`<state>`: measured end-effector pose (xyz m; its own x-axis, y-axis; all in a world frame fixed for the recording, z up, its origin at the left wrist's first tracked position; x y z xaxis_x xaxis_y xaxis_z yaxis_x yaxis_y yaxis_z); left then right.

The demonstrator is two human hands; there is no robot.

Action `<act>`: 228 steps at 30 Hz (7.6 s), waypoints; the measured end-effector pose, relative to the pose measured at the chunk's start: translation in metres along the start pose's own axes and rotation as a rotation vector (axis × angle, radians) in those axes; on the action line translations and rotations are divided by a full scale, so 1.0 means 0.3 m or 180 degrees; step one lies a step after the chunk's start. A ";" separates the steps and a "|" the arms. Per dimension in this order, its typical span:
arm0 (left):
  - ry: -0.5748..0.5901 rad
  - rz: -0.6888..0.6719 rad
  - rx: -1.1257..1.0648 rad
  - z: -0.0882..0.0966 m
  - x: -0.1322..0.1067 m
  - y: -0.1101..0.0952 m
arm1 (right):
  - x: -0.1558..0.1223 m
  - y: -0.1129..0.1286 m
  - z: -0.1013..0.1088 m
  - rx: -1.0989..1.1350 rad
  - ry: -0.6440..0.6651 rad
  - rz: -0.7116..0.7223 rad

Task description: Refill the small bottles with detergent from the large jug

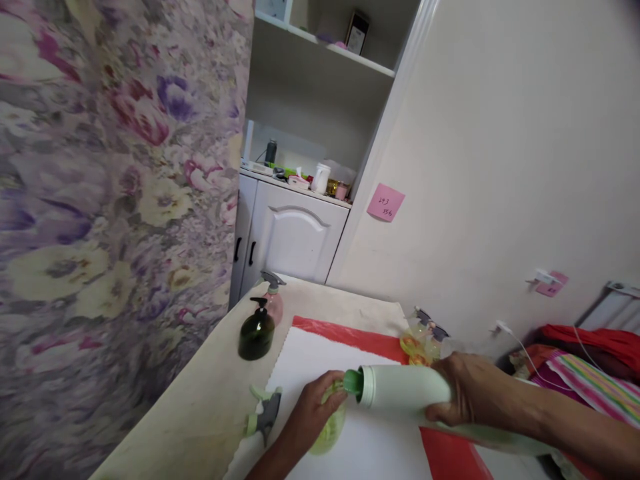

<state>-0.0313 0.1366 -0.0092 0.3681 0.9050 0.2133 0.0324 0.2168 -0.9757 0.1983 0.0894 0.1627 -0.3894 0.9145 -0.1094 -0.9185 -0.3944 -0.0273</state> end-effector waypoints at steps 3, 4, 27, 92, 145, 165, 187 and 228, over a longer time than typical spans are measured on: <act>-0.0026 0.0010 -0.0009 0.001 0.000 0.000 | 0.000 0.004 0.003 0.0032 -0.0016 0.0010; -0.0031 0.0011 -0.0012 0.001 0.000 -0.002 | 0.000 0.002 0.003 0.0020 -0.0027 -0.0006; -0.0025 -0.0084 0.0035 0.003 -0.006 -0.025 | 0.001 -0.007 0.000 -0.0033 0.0033 0.0032; 0.0051 -0.0075 0.0028 -0.005 -0.003 -0.010 | -0.002 0.020 0.030 -0.0003 0.0225 -0.0085; -0.0002 0.0031 0.0009 0.008 0.002 0.003 | -0.015 -0.046 -0.087 0.0597 0.0111 -0.0078; 0.0099 0.0288 -0.0016 0.031 -0.004 0.015 | 0.055 -0.224 -0.240 0.3172 -0.1424 -0.0781; 0.0153 0.0391 0.0653 0.049 -0.013 0.054 | 0.349 -0.125 -0.617 0.4136 -0.2496 -0.0510; -0.0475 0.1271 0.3512 0.360 -0.254 0.101 | 0.143 0.293 -0.889 0.4288 -0.2353 -0.0697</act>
<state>-0.1586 0.1137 -0.0496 0.0558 0.9982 -0.0217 -0.9071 0.0416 -0.4189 0.1189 0.0701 -0.1094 0.1826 0.9407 0.2858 -0.1823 -0.2533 0.9501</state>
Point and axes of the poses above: each hand's wrist, its own x-axis towards the middle knuckle, its own z-axis out of the back of the hand, y = z × x, the point moved 4 cm from there along x, towards the middle knuckle, and after that the axes turned 6 degrees about z, right-handed, at the moved point
